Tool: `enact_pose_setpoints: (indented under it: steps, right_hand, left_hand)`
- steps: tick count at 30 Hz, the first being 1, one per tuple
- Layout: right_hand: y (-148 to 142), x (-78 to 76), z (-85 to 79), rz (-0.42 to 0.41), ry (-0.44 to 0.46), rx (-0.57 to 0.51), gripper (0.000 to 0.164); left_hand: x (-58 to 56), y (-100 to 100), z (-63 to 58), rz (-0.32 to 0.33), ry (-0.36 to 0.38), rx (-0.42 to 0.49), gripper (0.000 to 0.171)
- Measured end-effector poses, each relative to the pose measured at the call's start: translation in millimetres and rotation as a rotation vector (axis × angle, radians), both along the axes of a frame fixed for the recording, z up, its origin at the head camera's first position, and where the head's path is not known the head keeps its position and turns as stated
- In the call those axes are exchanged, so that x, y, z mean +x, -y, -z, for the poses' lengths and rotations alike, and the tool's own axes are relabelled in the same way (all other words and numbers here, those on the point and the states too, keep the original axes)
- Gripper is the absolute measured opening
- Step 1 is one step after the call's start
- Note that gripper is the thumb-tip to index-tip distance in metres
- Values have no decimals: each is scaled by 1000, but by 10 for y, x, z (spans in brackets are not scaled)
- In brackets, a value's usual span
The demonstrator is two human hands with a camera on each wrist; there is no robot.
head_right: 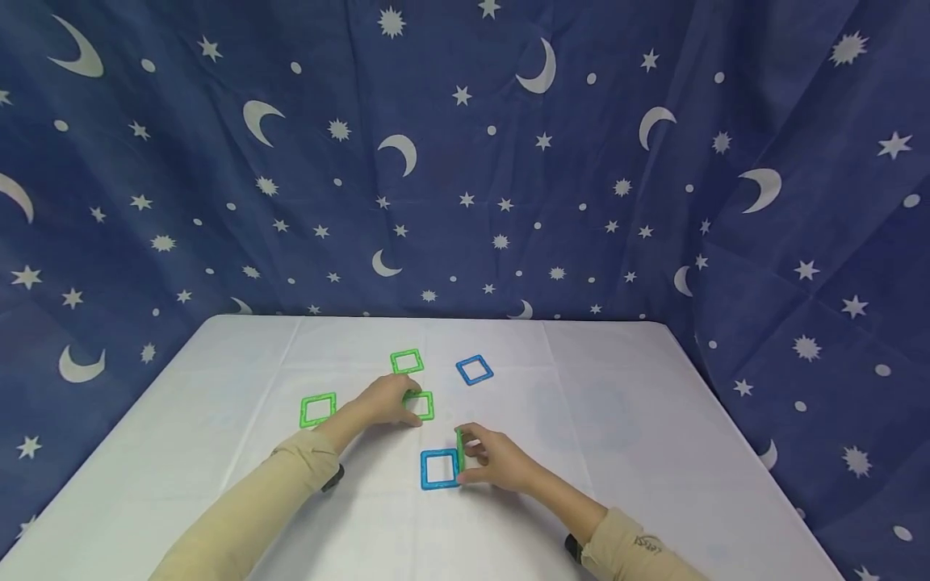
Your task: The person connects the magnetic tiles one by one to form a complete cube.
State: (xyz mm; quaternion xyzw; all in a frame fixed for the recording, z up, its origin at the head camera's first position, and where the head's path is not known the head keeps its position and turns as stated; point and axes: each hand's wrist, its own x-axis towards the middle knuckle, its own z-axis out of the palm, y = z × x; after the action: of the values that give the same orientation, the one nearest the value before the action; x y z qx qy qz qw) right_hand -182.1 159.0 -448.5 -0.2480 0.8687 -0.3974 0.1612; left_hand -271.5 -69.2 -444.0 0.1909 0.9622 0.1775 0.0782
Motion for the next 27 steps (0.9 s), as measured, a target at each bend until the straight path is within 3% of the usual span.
enact_pose_setpoints:
  steps: [18,27]
  right_hand:
    - [-8,9,-4,-27,5,-32,66]
    - [-39,19,12,-19,-8,-16,66]
  left_hand:
    - [43,83,46,49,-47,96,62]
    - [58,103,69,-21,-43,202,58]
